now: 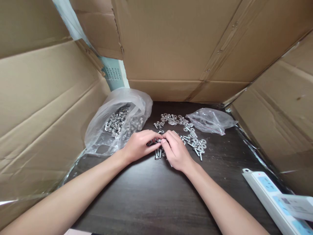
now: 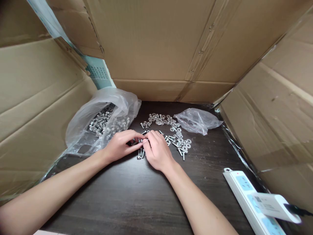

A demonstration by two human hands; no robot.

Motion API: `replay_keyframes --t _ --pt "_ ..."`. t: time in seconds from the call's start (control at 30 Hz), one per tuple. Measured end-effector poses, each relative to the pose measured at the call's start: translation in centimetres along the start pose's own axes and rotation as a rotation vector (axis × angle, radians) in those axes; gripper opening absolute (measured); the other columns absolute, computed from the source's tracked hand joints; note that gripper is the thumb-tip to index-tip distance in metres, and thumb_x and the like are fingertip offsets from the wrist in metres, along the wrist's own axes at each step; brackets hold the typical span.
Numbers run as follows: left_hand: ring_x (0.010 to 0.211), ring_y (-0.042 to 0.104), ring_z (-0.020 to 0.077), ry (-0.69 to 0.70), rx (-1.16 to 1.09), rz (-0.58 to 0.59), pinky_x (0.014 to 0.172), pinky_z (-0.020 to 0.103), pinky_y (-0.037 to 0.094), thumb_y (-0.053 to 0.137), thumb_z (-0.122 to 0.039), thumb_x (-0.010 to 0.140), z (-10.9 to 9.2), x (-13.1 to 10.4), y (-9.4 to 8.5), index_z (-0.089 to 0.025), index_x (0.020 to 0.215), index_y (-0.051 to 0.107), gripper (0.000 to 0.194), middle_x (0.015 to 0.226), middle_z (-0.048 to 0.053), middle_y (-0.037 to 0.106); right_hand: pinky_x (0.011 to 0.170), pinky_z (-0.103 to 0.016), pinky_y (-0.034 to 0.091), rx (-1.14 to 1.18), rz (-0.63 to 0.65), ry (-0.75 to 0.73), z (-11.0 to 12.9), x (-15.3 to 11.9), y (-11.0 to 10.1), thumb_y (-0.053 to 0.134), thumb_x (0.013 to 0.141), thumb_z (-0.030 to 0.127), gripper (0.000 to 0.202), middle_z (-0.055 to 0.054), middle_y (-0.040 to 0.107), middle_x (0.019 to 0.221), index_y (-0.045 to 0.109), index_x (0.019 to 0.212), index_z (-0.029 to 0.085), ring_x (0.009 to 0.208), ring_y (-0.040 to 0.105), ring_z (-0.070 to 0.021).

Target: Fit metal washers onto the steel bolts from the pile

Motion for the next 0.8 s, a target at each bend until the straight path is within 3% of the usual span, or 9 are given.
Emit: replay_keyframes --t 0.37,0.8 --pt "0.076 0.07 0.0148 0.002 0.003 -0.001 0.071 0.025 0.055 0.065 -0.026 0.099 0.03 0.06 -0.01 -0.017 0.104 0.069 0.012 0.087 0.004 0.074 0.078 -0.04 0.041 -0.006 -0.004 -0.007 0.0 0.0 0.03 0.037 0.105 0.026 0.023 -0.006 0.059 0.088 0.051 0.087 0.022 0.083 0.052 -0.0227" --pt "0.076 0.07 0.015 -0.013 -0.026 -0.001 0.071 0.025 0.056 0.066 -0.026 0.098 0.26 -0.03 0.01 -0.016 0.106 0.071 0.014 0.087 0.004 0.074 0.082 -0.041 0.044 0.031 0.001 0.018 -0.03 -0.04 -0.13 0.043 0.101 0.024 0.013 -0.008 0.062 0.097 0.054 0.096 0.021 0.091 0.056 -0.0244"
Point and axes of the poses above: each hand's wrist, its own x-axis towards the middle knuckle, its own y-axis out of the palm, z = x × y, the point moved 4 cm from there along x, towards the middle knuckle
